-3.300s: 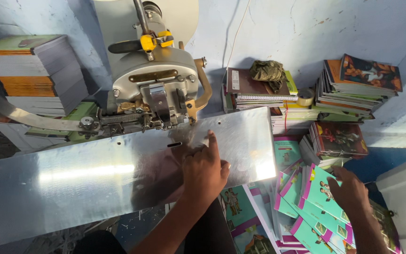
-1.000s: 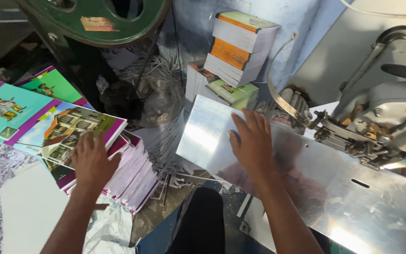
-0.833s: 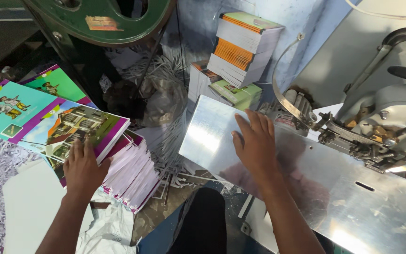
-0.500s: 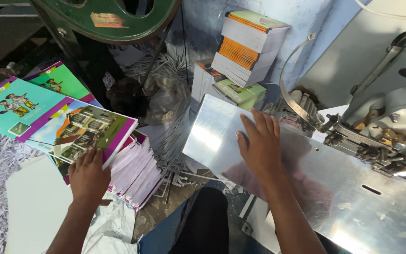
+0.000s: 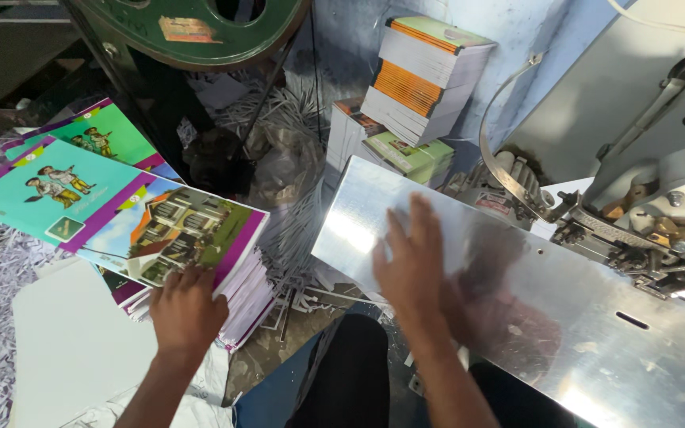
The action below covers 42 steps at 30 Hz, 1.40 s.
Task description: The person repeatedly picks up a book, opens it, places it on a sewing machine, and sews the spine. The person then removes the book and places it on a growing stack of finished books. This process is repeated multiple times.
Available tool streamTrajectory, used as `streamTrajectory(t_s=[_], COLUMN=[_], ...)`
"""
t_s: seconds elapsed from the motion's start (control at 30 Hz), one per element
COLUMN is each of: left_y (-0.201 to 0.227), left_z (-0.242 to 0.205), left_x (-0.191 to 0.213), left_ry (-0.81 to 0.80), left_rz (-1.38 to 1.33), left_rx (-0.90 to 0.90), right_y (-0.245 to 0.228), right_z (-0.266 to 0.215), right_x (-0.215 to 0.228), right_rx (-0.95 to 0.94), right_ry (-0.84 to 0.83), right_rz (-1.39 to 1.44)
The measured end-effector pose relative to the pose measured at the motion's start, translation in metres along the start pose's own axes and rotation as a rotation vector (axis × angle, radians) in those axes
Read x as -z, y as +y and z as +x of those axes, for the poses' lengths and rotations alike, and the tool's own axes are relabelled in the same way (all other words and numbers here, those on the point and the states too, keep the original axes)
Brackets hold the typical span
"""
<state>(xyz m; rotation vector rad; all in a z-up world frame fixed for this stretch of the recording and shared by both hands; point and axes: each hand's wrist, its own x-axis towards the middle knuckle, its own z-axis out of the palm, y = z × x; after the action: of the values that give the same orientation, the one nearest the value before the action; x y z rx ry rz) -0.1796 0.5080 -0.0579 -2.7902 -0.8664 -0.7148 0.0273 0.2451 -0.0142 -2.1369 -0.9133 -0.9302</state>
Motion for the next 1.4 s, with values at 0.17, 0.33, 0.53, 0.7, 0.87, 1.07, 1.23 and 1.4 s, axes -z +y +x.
streamTrajectory(t_s=[0.17, 0.33, 0.53, 0.7, 0.87, 1.07, 1.23, 1.4], left_y=[0.028, 0.056, 0.072, 0.066, 0.043, 0.012, 0.002, 0.002], left_z=[-0.004, -0.012, -0.011, -0.002, 0.026, 0.084, 0.142, 0.164], left_x=[0.004, 0.009, 0.015, 0.021, 0.012, -0.030, -0.049, -0.053], left_ry=[-0.074, -0.074, 0.003, -0.098, -0.257, -0.119, -0.244, -0.474], left_rz=[0.025, -0.098, -0.240, -0.273, -0.552, -0.696, -0.813, -1.067], left_rx=[-0.016, -0.020, -0.036, -0.008, -0.081, -0.198, -0.129, -0.182], right_y=[-0.042, -0.086, -0.103, -0.101, -0.105, -0.105, -0.104, -0.104], right_z=[-0.029, -0.052, -0.063, -0.073, -0.065, -0.055, -0.047, -0.040], right_x=[-0.029, -0.070, -0.112, -0.135, -0.144, -0.127, -0.120, -0.115], right_rx=[-0.036, -0.527, -0.999, -0.967, -0.929, -0.737, -0.612, -0.668], right_ry=[-0.054, -0.393, -0.774, -0.694, -0.613, -0.650, -0.587, -0.658], right_rz=[0.321, 0.739, 0.930, 1.185, 1.137, 0.818, 0.786, 0.866])
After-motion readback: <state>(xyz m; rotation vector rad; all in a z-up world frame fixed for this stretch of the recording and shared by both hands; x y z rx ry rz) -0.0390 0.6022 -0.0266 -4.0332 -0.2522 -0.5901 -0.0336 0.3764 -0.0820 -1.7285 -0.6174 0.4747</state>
